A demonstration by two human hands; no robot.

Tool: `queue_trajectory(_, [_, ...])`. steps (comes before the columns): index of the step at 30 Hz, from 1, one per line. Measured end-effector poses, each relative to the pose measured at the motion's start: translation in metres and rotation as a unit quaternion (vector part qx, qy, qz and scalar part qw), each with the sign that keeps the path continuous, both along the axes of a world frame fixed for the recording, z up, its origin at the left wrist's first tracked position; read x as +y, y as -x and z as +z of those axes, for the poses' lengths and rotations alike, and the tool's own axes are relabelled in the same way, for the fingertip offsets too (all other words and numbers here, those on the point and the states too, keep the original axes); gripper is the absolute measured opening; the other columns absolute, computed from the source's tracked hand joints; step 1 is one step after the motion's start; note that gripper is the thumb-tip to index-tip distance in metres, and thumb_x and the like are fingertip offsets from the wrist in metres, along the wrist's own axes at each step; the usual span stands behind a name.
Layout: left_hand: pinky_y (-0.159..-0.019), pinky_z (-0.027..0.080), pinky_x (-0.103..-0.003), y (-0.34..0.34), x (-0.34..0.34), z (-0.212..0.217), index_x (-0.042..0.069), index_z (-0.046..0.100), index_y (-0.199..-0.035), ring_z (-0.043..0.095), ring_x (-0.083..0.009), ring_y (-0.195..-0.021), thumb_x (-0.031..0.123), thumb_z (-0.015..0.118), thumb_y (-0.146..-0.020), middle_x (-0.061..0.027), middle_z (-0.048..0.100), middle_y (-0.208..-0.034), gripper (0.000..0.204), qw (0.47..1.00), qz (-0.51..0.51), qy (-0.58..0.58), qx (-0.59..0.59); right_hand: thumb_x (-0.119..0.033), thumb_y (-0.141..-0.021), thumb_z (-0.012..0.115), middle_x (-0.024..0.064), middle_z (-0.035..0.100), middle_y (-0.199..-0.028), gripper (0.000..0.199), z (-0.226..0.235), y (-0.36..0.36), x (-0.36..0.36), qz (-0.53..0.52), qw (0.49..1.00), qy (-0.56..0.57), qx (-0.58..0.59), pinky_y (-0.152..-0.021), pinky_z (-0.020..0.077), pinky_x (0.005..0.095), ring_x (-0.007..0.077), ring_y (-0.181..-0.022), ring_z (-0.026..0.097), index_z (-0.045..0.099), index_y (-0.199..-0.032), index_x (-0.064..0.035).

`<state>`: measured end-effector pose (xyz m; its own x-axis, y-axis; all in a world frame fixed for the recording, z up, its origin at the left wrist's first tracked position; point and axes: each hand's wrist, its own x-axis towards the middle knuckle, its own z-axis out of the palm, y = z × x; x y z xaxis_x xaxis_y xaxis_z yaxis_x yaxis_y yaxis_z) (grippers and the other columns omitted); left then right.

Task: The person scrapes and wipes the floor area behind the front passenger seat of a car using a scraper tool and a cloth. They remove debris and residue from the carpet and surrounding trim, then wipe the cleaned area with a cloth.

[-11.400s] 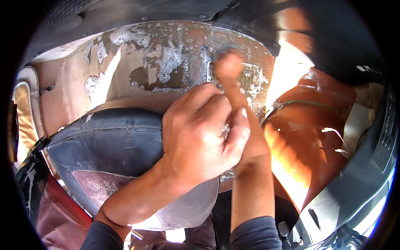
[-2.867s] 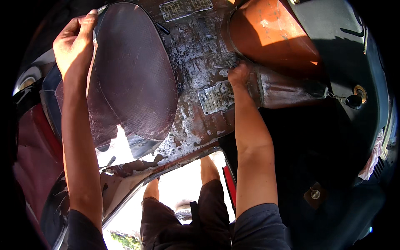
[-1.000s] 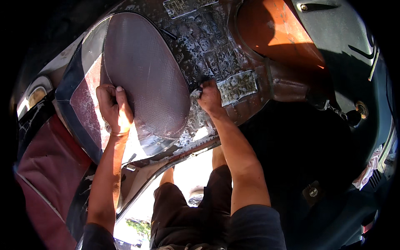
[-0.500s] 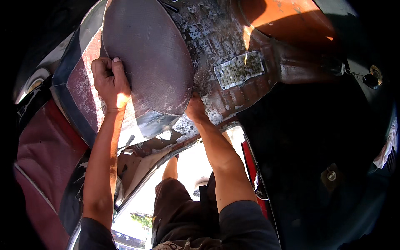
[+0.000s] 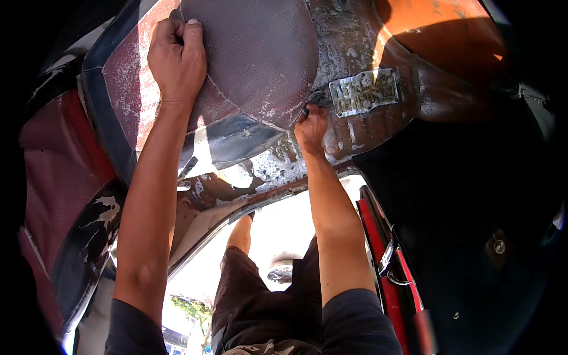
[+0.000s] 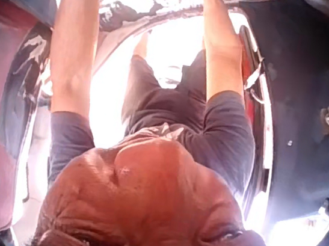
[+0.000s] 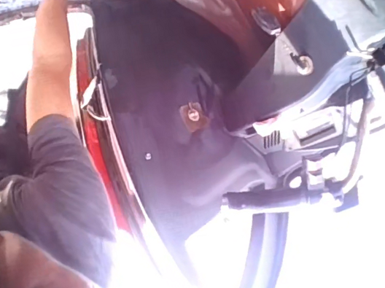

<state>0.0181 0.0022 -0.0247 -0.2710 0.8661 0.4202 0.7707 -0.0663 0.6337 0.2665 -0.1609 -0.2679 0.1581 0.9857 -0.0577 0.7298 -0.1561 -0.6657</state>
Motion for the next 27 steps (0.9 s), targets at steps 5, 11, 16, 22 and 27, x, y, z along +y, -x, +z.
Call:
queue_trajectory(5, [-0.068, 0.049, -0.036, 0.01, -0.008, -0.004, 0.001, 0.06, -0.081, 0.061, -0.0236, -0.068, 0.029, 0.066, -0.092, -0.0125, 0.064, -0.074, 0.03, 0.999, 0.015, 0.036, -0.017, -0.009, -0.081, 0.073, 0.018, 0.058, -0.123, 0.039, 0.039, 0.057, -0.072, 0.162, 0.98, 0.11, 0.046, -0.095, 0.0497, 0.0474, 0.0407, -0.111, 0.059, 0.062, -0.118, -0.007])
queue_trajectory(11, [-0.076, 0.048, -0.03, 0.008, -0.025, 0.019, 0.0, 0.064, -0.091, 0.061, -0.0173, -0.08, 0.019, 0.068, -0.093, -0.0079, 0.065, -0.086, 0.02, 0.995, -0.027, 0.014, -0.096, -0.018, -0.079, 0.073, 0.019, 0.065, -0.105, 0.03, 0.043, -0.089, 0.004, -0.02, 0.985, 0.019, -0.172, -0.088, 0.0495, 0.0485, 0.0383, -0.103, 0.061, 0.065, -0.102, -0.0005])
queue_trajectory(16, [-0.081, 0.048, -0.034, -0.015, -0.136, 0.056, 0.0, 0.063, -0.092, 0.06, -0.0182, -0.09, 0.004, 0.066, -0.092, -0.0098, 0.062, -0.098, 0.005, 0.985, -0.05, -0.064, -0.152, -0.02, -0.083, 0.065, 0.0175, 0.066, -0.106, 0.028, 0.026, -0.121, 0.02, 0.023, 0.975, 0.043, -0.216, -0.089, 0.0498, 0.044, 0.0349, -0.098, 0.062, 0.067, -0.106, -0.0029])
queue_trajectory(22, [-0.086, 0.049, -0.041, -0.053, -0.31, 0.096, -0.004, 0.057, -0.089, 0.058, -0.0264, -0.087, -0.007, 0.06, -0.084, -0.0172, 0.059, -0.095, 0.006, 0.967, -0.026, 0.148, -0.207, -0.017, -0.081, 0.074, 0.0199, 0.056, -0.112, 0.026, 0.007, 0.01, -0.092, 0.161, 0.965, 0.207, -0.008, -0.087, 0.0525, 0.0487, 0.0415, -0.098, 0.062, 0.062, -0.101, -0.0062])
queue_trajectory(27, [-0.062, 0.044, -0.031, -0.053, -0.445, 0.116, -0.002, 0.057, -0.088, 0.056, -0.0204, -0.073, -0.004, 0.056, -0.088, -0.0125, 0.06, -0.087, 0.003, 0.898, 0.032, 0.359, -0.253, -0.023, -0.074, 0.072, 0.0205, 0.062, -0.103, 0.029, 0.057, -0.013, -0.043, 0.082, 0.973, 0.21, -0.051, -0.088, 0.0513, 0.0483, 0.0404, -0.102, 0.061, 0.067, -0.095, -0.0046])
